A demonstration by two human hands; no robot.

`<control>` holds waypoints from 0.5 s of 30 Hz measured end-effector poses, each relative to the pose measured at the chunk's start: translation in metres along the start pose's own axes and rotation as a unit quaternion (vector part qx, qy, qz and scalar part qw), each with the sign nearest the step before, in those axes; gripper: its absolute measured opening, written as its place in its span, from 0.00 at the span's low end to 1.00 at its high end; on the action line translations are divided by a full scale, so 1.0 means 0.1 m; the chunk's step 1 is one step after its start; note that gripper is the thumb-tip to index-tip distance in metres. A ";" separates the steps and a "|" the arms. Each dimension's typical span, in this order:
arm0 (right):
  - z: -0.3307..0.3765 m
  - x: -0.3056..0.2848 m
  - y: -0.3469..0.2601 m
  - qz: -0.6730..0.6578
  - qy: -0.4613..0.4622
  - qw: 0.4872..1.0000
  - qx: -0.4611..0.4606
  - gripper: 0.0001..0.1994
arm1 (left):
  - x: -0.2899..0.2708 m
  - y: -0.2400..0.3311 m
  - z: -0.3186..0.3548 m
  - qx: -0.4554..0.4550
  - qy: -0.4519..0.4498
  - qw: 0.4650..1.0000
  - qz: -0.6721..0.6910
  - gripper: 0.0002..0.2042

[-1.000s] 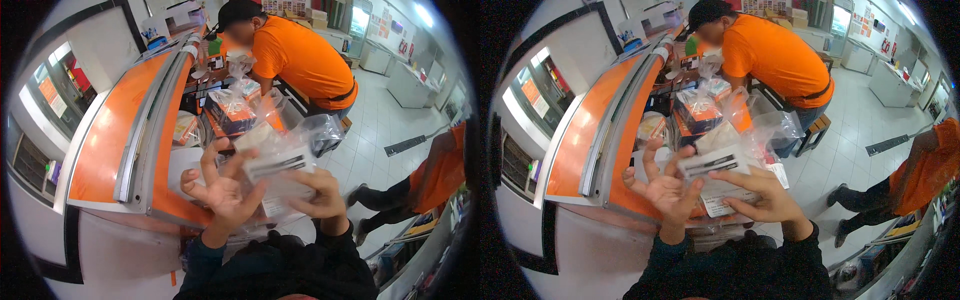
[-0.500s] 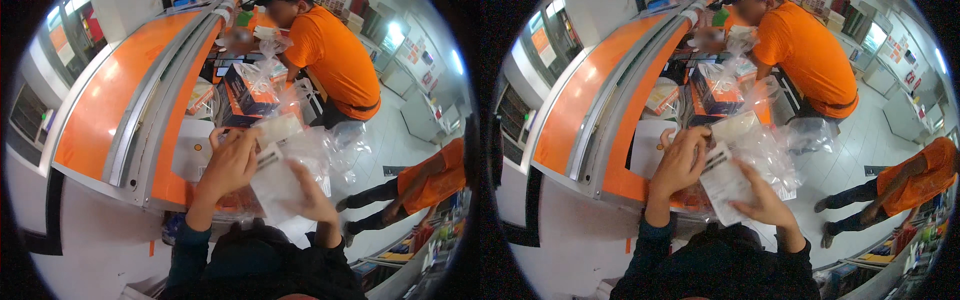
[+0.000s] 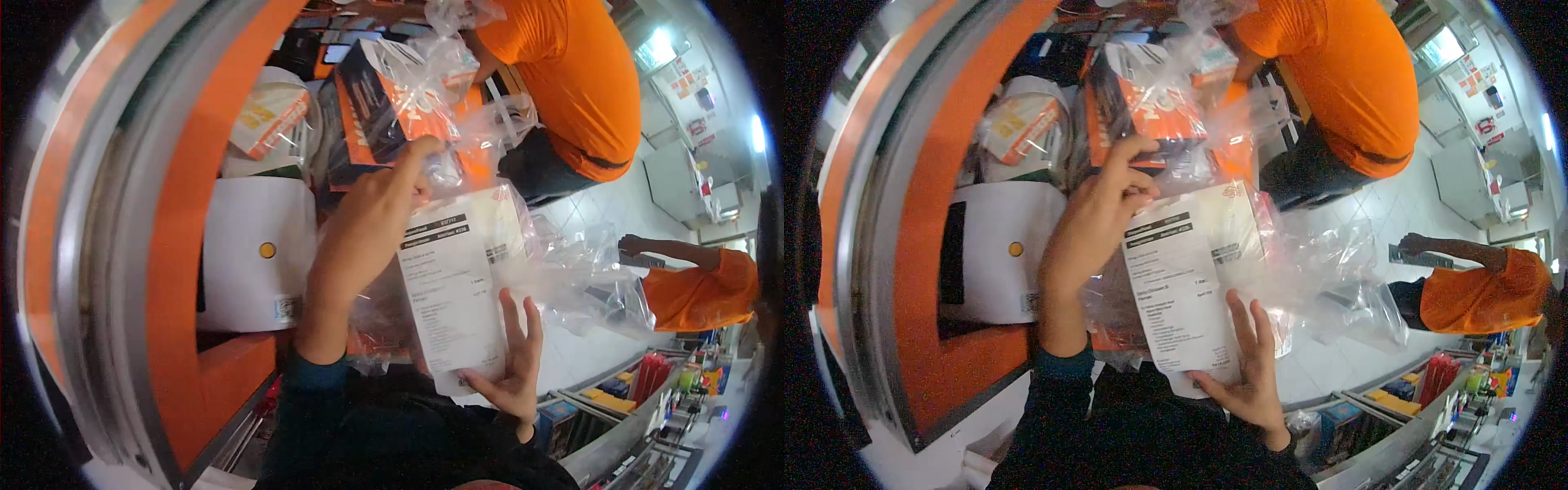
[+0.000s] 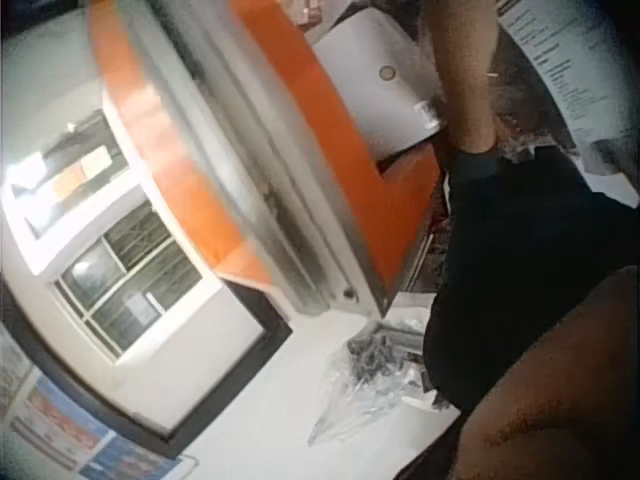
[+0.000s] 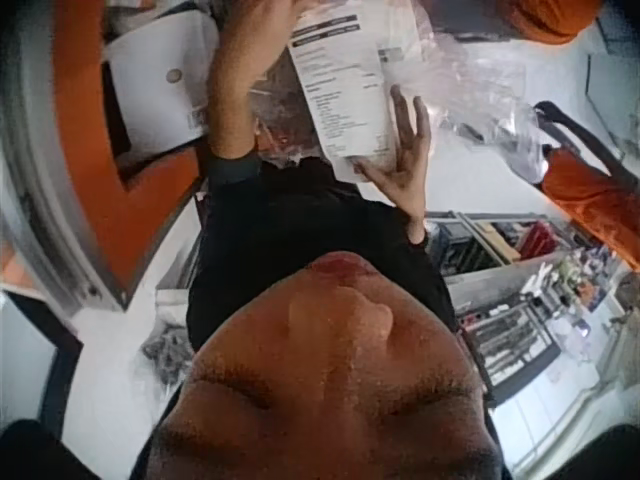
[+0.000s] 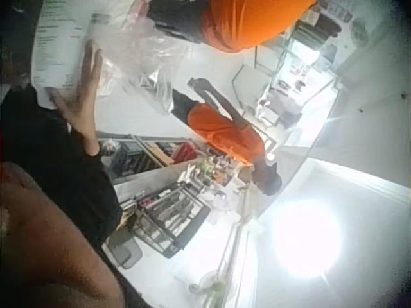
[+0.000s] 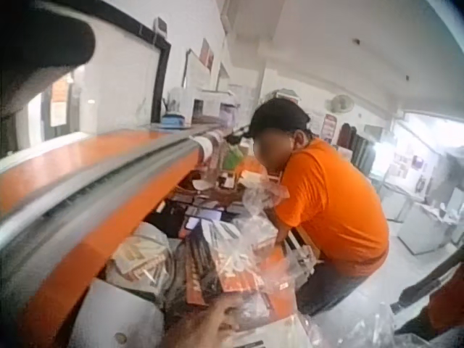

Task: The person packs food containers and condiment packets into plastic bags, seals them using tape, and carries them to a counter. The person then checks printed order receipts and mobile devices to organize the packaged food orders.

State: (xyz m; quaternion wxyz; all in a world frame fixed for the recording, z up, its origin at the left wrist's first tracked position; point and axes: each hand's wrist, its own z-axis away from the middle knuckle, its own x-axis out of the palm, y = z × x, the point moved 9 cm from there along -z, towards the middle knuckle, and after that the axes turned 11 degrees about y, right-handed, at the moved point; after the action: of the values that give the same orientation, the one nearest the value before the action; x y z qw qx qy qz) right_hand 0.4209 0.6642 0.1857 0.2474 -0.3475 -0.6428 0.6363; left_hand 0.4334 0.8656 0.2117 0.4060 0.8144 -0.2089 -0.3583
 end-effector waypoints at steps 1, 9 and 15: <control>0.01 -0.01 0.01 0.003 -0.005 1.000 -0.004 0.48 | 0.01 0.02 -0.02 -0.004 -0.006 1.000 0.004 0.20; 0.04 -0.08 0.00 0.007 -0.046 0.992 -0.116 0.35 | -0.02 -0.24 -0.01 -0.161 -0.006 0.980 0.113 0.28; 0.06 -0.16 -0.26 -0.205 -0.091 0.952 -0.208 0.21 | -0.55 0.28 0.12 0.098 0.257 0.933 -0.234 0.24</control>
State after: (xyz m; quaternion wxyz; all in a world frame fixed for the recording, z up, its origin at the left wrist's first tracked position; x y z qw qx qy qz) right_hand 0.4233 0.6492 0.2130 0.2349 -0.1924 -0.8380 0.4533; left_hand 0.3865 0.8776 0.2521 0.2687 0.9402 0.0647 -0.1989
